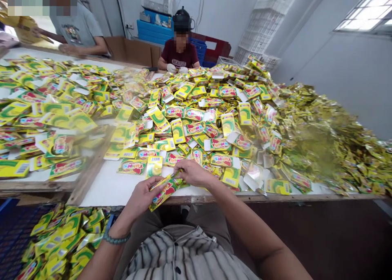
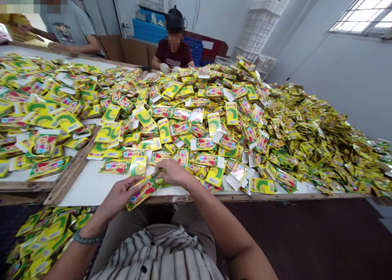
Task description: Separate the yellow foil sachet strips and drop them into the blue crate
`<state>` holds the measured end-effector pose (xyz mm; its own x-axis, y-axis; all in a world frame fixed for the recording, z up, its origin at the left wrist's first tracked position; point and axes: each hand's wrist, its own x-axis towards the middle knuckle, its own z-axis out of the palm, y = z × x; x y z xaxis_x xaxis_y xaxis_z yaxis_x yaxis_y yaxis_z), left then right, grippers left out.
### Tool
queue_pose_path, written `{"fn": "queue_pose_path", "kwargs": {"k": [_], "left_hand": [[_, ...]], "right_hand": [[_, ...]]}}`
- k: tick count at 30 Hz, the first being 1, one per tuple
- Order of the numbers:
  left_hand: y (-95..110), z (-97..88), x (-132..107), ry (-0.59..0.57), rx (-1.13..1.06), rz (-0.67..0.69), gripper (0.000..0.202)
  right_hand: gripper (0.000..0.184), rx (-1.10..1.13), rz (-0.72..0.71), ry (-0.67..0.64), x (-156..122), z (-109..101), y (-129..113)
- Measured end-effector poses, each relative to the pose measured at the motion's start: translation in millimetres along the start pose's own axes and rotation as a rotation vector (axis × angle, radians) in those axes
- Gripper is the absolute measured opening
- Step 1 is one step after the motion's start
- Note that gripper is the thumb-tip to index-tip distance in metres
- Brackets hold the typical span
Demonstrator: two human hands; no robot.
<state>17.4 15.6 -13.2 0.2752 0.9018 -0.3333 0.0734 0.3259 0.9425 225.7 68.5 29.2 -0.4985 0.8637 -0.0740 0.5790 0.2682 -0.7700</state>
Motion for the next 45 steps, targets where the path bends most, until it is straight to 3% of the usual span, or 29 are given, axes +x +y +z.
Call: {"fn": "queue_pose_path", "kwargs": {"k": [5, 10, 13, 16, 19, 24, 28, 31, 35, 38, 45], "left_hand": [[1, 5.0, 1, 0.014, -0.121, -0.046, 0.050], [2, 7.1, 1, 0.033, -0.303, -0.088, 0.051], [3, 7.5, 1, 0.078, -0.418, -0.123, 0.055], [6, 8.0, 0, 0.110, -0.506, -0.131, 0.058], [8, 7.6, -2, 0.127, -0.554, -0.146, 0.058], [9, 6.1, -4, 0.190, -0.565, -0.121, 0.058], [11, 7.2, -2, 0.209, -0.492, -0.139, 0.062], [13, 8.2, -2, 0.176, -0.425, -0.117, 0.062], [10, 6.8, -5, 0.088, -0.368, -0.076, 0.054], [4, 5.0, -7, 0.063, -0.326, -0.062, 0.053], [3, 2.1, -8, -0.031, -0.311, -0.141, 0.046]], "right_hand": [[0.032, 0.245, 0.097, 0.059, 0, 15, 11], [0.023, 0.321, 0.082, 0.159, 2, 18, 22], [0.019, -0.028, 0.087, 0.248, 16, 5, 29], [0.037, -0.520, 0.148, 0.278, 37, -7, 40], [0.042, -0.676, 0.145, 0.249, 51, -11, 53], [0.035, -0.547, 0.115, 0.346, 38, -3, 59], [0.026, -0.020, -0.008, 0.476, 10, 2, 38], [0.016, 0.136, -0.084, 0.381, -2, 4, 17], [0.003, 0.062, -0.152, 0.235, -4, 7, 1], [0.009, 0.010, -0.217, 0.136, -3, 11, 1], [0.010, -0.069, -0.267, 0.142, -7, 14, 2]]}}
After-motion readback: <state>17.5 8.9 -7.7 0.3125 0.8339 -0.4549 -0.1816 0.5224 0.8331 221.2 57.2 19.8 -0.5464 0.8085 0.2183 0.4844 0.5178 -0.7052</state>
